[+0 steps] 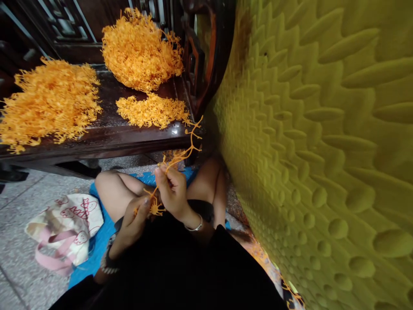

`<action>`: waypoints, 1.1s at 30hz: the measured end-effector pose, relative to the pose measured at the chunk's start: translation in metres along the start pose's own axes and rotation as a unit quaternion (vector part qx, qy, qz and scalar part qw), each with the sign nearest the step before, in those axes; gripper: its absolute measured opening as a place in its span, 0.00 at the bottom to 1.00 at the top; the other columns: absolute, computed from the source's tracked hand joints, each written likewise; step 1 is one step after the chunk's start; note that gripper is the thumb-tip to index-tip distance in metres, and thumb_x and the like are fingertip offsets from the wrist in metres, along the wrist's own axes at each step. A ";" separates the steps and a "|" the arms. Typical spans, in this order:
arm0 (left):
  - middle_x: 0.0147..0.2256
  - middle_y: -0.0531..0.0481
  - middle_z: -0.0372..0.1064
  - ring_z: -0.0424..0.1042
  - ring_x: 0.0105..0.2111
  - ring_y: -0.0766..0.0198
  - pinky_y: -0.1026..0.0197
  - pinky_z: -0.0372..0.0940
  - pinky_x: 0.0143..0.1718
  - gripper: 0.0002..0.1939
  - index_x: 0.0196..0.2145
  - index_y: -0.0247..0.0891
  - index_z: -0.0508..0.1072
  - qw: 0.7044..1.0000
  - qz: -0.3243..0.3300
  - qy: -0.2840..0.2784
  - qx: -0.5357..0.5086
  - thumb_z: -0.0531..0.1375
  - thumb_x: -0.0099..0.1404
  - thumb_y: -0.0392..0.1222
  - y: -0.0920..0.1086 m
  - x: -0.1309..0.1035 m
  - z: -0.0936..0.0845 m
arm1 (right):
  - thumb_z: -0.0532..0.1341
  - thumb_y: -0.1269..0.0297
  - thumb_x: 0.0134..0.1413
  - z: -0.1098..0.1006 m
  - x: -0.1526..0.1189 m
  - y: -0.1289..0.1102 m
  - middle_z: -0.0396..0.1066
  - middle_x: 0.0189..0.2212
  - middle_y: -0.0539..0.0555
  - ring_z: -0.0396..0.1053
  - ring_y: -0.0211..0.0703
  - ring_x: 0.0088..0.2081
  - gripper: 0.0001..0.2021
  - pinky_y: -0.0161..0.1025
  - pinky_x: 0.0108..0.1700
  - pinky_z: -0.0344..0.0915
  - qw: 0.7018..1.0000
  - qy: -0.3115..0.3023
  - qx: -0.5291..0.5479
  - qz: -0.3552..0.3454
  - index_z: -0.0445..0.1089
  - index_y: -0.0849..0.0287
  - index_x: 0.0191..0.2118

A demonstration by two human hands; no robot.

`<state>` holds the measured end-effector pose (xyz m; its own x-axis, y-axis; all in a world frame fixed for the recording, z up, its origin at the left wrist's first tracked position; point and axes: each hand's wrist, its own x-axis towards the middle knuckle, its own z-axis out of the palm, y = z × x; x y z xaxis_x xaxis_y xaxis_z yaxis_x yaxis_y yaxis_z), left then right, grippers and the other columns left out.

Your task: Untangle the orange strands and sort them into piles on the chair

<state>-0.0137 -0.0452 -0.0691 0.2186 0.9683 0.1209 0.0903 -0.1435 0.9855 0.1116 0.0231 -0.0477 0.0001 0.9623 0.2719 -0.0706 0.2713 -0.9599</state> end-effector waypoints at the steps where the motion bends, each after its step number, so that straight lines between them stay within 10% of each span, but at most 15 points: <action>1: 0.21 0.54 0.54 0.54 0.23 0.67 0.63 0.51 0.26 0.21 0.22 0.38 0.58 1.000 0.023 -0.008 -0.004 0.46 0.72 0.46 0.000 -0.005 0.000 | 0.51 0.51 0.64 -0.003 0.007 -0.001 0.53 0.16 0.46 0.51 0.37 0.20 0.23 0.39 0.24 0.50 0.999 0.036 0.018 -0.004 0.54 0.54 0.19; 4: 0.21 0.54 0.53 0.53 0.22 0.67 0.63 0.51 0.25 0.21 0.22 0.38 0.58 0.999 0.015 -0.041 -0.012 0.45 0.73 0.45 0.001 -0.015 0.002 | 0.51 0.52 0.64 -0.011 0.033 -0.006 0.49 0.17 0.45 0.48 0.35 0.19 0.22 0.37 0.23 0.46 0.986 0.157 0.034 -0.044 0.52 0.55 0.20; 9: 0.25 0.53 0.61 0.60 0.25 0.68 0.65 0.56 0.28 0.13 0.34 0.38 0.66 0.995 -0.058 0.077 -0.035 0.48 0.72 0.47 -0.001 -0.004 0.004 | 0.54 0.54 0.62 -0.001 0.042 -0.011 0.49 0.17 0.44 0.47 0.32 0.20 0.22 0.36 0.24 0.47 0.999 -0.002 -0.050 -0.021 0.51 0.57 0.19; 16: 0.25 0.53 0.64 0.61 0.25 0.67 0.64 0.58 0.28 0.21 0.33 0.37 0.67 0.989 -0.021 0.138 -0.042 0.53 0.65 0.61 -0.009 0.033 0.005 | 0.54 0.55 0.61 0.014 0.028 -0.002 0.50 0.17 0.45 0.50 0.32 0.22 0.22 0.36 0.25 0.49 0.997 -0.046 -0.065 0.012 0.52 0.57 0.19; 24: 0.22 0.53 0.60 0.60 0.23 0.67 0.63 0.56 0.27 0.18 0.25 0.38 0.62 0.996 0.033 0.082 0.021 0.47 0.72 0.45 0.011 0.029 0.019 | 0.54 0.49 0.61 0.018 0.035 -0.012 0.50 0.19 0.46 0.49 0.37 0.22 0.23 0.39 0.26 0.52 1.000 0.015 0.014 0.020 0.52 0.54 0.19; 29: 0.22 0.54 0.57 0.56 0.21 0.69 0.63 0.53 0.24 0.15 0.25 0.38 0.59 0.982 0.145 -0.116 0.041 0.47 0.72 0.40 0.039 0.014 0.023 | 0.49 0.42 0.61 -0.005 0.080 -0.024 0.41 0.18 0.44 0.43 0.37 0.19 0.27 0.39 0.24 0.50 0.977 0.180 0.082 -0.083 0.46 0.53 0.18; 33: 0.26 0.51 0.62 0.62 0.26 0.67 0.63 0.58 0.28 0.14 0.30 0.37 0.65 0.995 0.079 -0.061 0.001 0.47 0.72 0.42 0.033 0.021 0.019 | 0.49 0.43 0.62 -0.019 0.086 -0.033 0.53 0.19 0.48 0.55 0.40 0.24 0.27 0.41 0.34 0.61 0.995 0.024 0.077 -0.056 0.57 0.53 0.17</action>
<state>0.0124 -0.0331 -0.0363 0.3465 0.9015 0.2594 0.0481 -0.2933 0.9548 0.1333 0.0973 0.0064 0.0642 0.9270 0.3696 -0.2199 0.3744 -0.9008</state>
